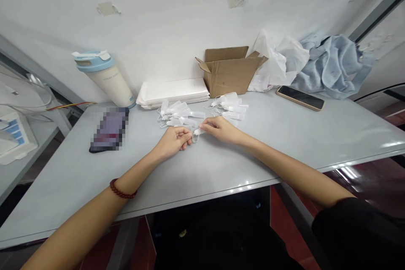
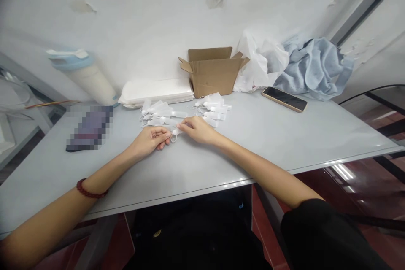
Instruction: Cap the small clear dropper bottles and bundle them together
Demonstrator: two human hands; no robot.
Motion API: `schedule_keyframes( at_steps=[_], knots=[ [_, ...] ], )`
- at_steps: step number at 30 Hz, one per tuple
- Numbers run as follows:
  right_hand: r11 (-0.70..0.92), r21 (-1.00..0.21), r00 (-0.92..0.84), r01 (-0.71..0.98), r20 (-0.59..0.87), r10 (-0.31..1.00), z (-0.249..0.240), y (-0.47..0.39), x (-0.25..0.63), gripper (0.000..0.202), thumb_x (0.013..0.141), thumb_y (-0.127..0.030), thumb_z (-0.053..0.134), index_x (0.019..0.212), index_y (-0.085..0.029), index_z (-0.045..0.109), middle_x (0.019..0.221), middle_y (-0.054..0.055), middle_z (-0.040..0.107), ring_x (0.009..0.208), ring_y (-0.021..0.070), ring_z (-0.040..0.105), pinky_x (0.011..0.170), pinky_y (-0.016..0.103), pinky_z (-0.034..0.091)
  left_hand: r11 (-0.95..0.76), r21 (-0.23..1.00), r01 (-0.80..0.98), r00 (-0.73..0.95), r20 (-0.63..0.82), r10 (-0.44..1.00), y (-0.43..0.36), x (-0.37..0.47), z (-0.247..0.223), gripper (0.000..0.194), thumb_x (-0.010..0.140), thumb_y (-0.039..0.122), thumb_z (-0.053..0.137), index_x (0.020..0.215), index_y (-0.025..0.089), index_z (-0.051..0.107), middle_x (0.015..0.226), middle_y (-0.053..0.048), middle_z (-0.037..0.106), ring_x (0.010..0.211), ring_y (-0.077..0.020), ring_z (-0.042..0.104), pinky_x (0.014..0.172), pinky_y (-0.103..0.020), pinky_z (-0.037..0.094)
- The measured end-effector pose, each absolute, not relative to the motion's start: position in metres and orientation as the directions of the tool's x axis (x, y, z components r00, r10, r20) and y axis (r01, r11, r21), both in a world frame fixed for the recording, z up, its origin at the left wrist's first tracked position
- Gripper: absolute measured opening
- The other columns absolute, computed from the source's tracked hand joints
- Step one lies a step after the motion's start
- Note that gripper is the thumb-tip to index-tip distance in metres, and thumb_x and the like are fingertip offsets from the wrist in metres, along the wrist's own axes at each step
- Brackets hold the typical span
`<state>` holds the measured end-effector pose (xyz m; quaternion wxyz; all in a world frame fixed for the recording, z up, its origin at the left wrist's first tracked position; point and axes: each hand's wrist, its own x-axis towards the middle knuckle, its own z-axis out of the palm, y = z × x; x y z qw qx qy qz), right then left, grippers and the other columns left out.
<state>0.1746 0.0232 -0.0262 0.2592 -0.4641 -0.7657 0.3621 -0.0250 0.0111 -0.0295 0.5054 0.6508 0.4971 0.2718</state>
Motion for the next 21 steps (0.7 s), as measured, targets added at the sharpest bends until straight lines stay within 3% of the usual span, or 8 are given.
schedule_keyframes(
  at_steps=[9, 17, 21],
  knots=[
    [0.3, -0.819, -0.448, 0.489, 0.06, 0.892, -0.0238, 0.0262, 0.177, 0.035, 0.089, -0.041, 0.047, 0.076, -0.012, 0.062, 0.059, -0.003, 0.043, 0.058, 0.0097, 0.037, 0.059, 0.026, 0.029, 0.023, 0.95, 0.312, 0.394, -0.152, 0.906, 0.0139, -0.0284, -0.0324, 0.024, 0.082, 0.026, 0.057, 0.061, 0.014, 0.06, 0.048, 0.002, 0.054, 0.042, -0.007, 0.047, 0.044, -0.019, 0.036],
    [0.244, -0.877, -0.436, 0.414, 0.044, 0.899, -0.0213, 0.027, 0.1782, 0.038, 0.089, -0.044, 0.047, 0.068, -0.014, 0.056, 0.058, -0.003, 0.046, 0.055, 0.0085, 0.037, 0.057, 0.025, 0.03, 0.118, 0.972, 0.202, 0.379, -0.189, 0.906, 0.0151, -0.0306, -0.0295, 0.023, 0.082, 0.032, 0.058, 0.073, 0.013, 0.065, 0.063, -0.002, 0.063, 0.046, -0.0085, 0.052, 0.046, -0.021, 0.043],
    [0.241, -0.878, -0.422, 0.412, 0.05, 0.905, -0.0207, 0.0267, 0.1786, 0.038, 0.089, -0.044, 0.047, 0.067, -0.014, 0.056, 0.057, -0.004, 0.044, 0.053, 0.0081, 0.036, 0.056, 0.025, 0.029, 0.066, 0.964, 0.257, 0.403, -0.17, 0.899, 0.0142, -0.0301, -0.0274, 0.028, 0.083, 0.034, 0.06, 0.063, 0.014, 0.062, 0.054, 0.0, 0.058, 0.046, -0.0082, 0.051, 0.046, -0.02, 0.042]
  ],
)
